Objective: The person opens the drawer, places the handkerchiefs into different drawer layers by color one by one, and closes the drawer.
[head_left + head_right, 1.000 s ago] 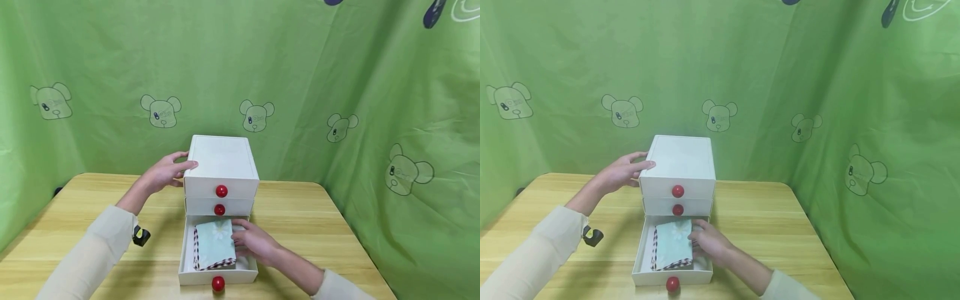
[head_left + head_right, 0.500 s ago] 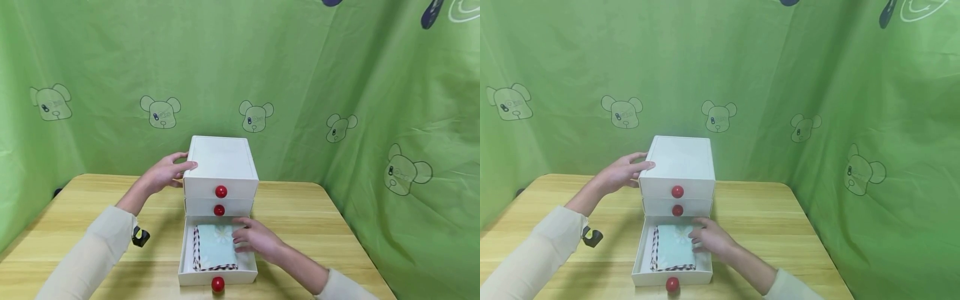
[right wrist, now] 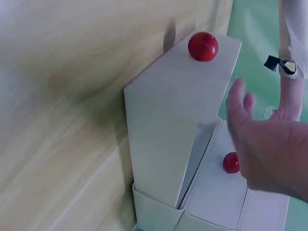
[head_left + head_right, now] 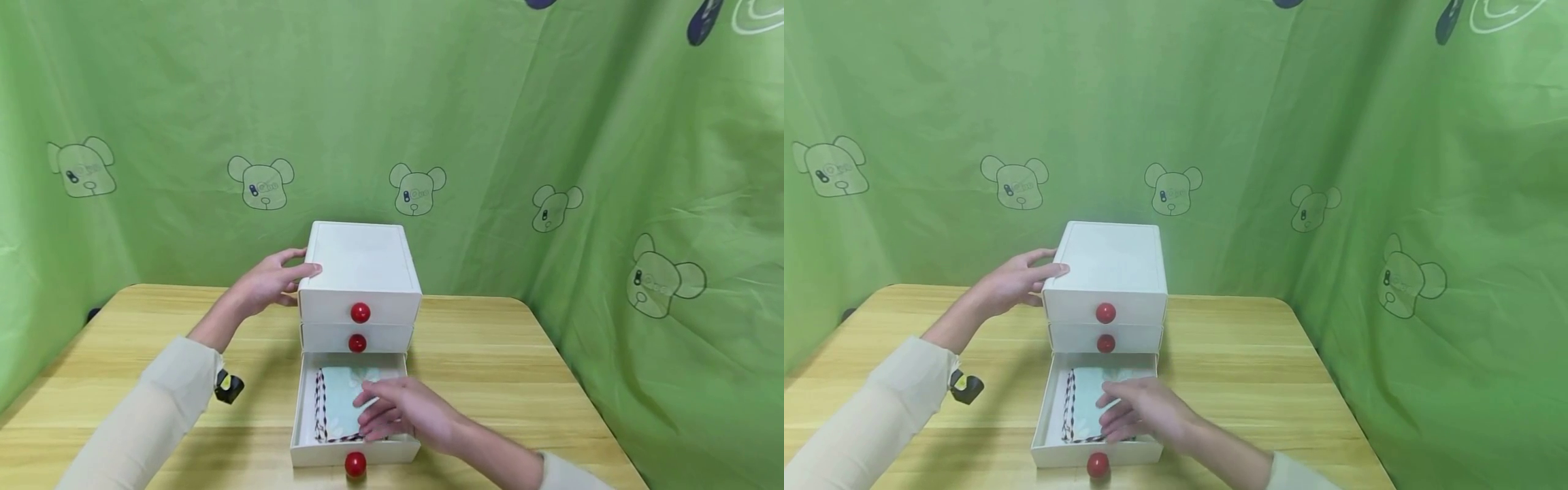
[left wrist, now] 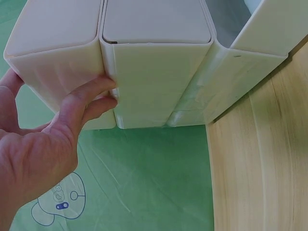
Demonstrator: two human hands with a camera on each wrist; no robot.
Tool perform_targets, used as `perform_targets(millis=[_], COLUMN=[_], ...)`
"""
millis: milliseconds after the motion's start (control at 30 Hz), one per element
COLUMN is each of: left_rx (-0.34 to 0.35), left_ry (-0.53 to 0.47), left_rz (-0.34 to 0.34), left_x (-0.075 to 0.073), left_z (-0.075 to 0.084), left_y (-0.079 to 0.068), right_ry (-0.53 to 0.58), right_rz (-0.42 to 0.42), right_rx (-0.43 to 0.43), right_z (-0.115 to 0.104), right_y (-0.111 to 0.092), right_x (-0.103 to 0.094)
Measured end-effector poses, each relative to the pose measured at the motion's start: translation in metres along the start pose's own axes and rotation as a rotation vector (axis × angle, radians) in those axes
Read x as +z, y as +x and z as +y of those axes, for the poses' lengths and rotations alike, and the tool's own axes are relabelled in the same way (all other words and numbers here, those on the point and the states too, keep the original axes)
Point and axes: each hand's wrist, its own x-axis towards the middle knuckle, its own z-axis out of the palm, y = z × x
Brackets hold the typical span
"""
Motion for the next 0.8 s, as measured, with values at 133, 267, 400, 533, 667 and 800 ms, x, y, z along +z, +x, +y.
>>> perform_targets(millis=[133, 267, 400, 533, 667, 800], left_rx=[0.001, -0.004, -0.015, -0.017, -0.022, -0.021], left_ry=[0.003, 0.008, 0.012, 0.011, 0.012, 0.012], left_rz=[-0.004, -0.003, 0.002, 0.0, 0.004, 0.006], left_x=[0.001, 0.001, 0.002, 0.002, 0.001, 0.0], left_z=[0.001, 0.001, 0.0, -0.001, -0.001, -0.001], left_y=[0.0, 0.0, 0.0, 0.001, 0.0, 0.0], right_ry=[-0.031, -0.103, -0.203, -0.255, -0.255, -0.195], right_rz=[-0.061, -0.1, -0.09, -0.101, -0.135, -0.163], right_rx=[0.061, 0.117, 0.174, 0.21, 0.227, 0.272], right_z=[0.006, 0.016, 0.026, 0.033, 0.037, 0.043], right_y=[-0.007, -0.011, -0.015, -0.017, -0.018, -0.018], right_x=[0.008, 0.012, 0.016, 0.017, 0.016, 0.017])
